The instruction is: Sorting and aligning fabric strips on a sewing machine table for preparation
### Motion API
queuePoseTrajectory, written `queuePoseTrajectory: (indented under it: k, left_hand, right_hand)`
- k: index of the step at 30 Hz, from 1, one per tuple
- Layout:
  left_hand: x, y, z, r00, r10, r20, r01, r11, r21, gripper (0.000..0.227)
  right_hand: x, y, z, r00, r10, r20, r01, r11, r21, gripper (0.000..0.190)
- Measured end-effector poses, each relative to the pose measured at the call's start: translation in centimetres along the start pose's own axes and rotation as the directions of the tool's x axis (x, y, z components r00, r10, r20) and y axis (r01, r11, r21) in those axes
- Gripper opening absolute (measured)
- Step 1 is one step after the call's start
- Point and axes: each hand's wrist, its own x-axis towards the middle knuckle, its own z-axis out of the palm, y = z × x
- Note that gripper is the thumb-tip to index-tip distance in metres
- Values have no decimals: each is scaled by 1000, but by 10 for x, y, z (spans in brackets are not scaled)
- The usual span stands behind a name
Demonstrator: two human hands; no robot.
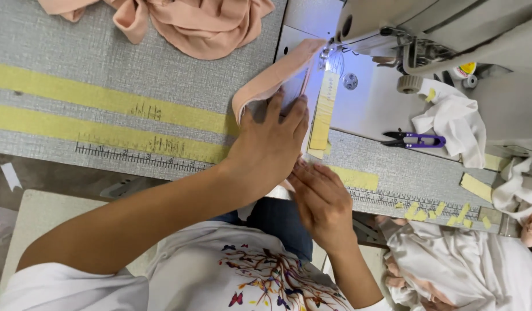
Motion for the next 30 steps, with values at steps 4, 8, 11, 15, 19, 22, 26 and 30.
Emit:
queuePoseTrajectory:
  k: [4, 8, 11, 15, 19, 22, 26, 30]
  left_hand:
    - [13, -8, -7, 978, -41, 203, 57, 996, -75, 66]
    - [1, -23, -38, 974, -36, 224, 38, 999, -7, 60]
    - [-12, -29, -73, 991, -61, 119, 47, 992, 117, 57]
    - [-26, -25, -107, 790, 174, 588, -148, 985, -93, 31]
    - [-33, -6, -102, 720, 516, 464, -436, 857, -274, 18]
    - [-40, 4, -76, 766, 641, 53, -567, 712, -413, 30]
    - [-47, -18, -111, 715, 641, 279, -494, 745, -448, 23]
    - [-64, -62, -123, 789, 283, 545, -235, 959, -158, 43]
  right_hand:
    - [9, 14, 0, 1000, 10, 22, -9, 1000, -18, 21]
    - [28, 21, -3, 999, 1, 43, 0, 1000, -25, 21]
    - [38, 31, -3, 999, 2, 50, 0, 999, -45, 22]
    - [49, 45, 0, 998, -46, 41, 50, 993, -104, 24]
    - [56, 63, 6, 995, -102, 4, 102, 988, -114, 22]
    - [60, 79, 12, 993, -109, -52, 102, 986, -134, 21]
    - [69, 90, 12, 994, -104, -42, 97, 987, -130, 31]
    - [81, 97, 14, 994, -95, -46, 89, 990, -106, 24]
